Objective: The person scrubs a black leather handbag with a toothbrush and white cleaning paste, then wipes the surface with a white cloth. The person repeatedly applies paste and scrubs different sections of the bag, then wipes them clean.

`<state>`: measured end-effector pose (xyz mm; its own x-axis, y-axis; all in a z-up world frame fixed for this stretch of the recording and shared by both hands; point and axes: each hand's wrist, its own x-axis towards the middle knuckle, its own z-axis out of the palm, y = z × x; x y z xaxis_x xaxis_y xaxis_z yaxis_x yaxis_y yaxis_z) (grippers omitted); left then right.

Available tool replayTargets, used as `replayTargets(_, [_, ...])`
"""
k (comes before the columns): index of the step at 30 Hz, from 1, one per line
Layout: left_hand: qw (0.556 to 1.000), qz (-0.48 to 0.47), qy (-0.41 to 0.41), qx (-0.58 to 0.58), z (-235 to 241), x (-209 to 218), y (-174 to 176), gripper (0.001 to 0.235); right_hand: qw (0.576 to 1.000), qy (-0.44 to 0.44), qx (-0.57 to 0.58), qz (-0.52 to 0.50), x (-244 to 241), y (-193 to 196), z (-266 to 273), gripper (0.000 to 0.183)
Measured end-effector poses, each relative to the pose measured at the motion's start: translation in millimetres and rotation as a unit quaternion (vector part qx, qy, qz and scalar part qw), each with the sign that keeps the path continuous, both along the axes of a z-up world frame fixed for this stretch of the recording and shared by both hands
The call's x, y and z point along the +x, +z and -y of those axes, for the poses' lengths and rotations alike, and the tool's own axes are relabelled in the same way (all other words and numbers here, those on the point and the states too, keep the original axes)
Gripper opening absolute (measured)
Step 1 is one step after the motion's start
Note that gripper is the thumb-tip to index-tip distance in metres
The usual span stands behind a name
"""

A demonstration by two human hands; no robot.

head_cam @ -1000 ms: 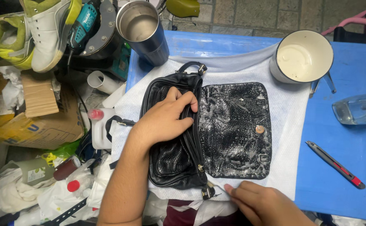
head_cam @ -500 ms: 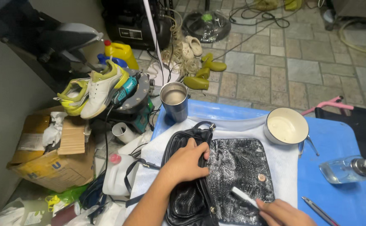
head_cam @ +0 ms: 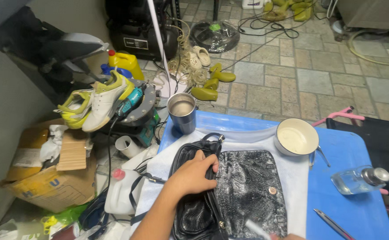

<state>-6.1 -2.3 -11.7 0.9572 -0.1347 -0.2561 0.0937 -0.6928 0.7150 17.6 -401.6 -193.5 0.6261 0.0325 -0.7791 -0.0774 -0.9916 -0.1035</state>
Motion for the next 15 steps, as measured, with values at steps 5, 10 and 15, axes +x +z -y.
replayTargets(5, [1.0,0.004,-0.002,0.0,0.9,2.4,-1.7,0.04,0.898,0.132,0.3,0.295,-26.7,5.5,72.9,0.038])
replayTargets(10, [1.0,0.005,-0.004,0.002,0.5,1.6,-6.0,0.04,0.942,0.112,0.241,0.202,-37.7,14.6,48.9,0.037])
replayTargets(15, [1.0,0.023,-0.012,-0.001,-0.4,3.2,-4.1,0.04,0.921,0.105,0.258,0.271,-45.5,75.4,17.2,0.028])
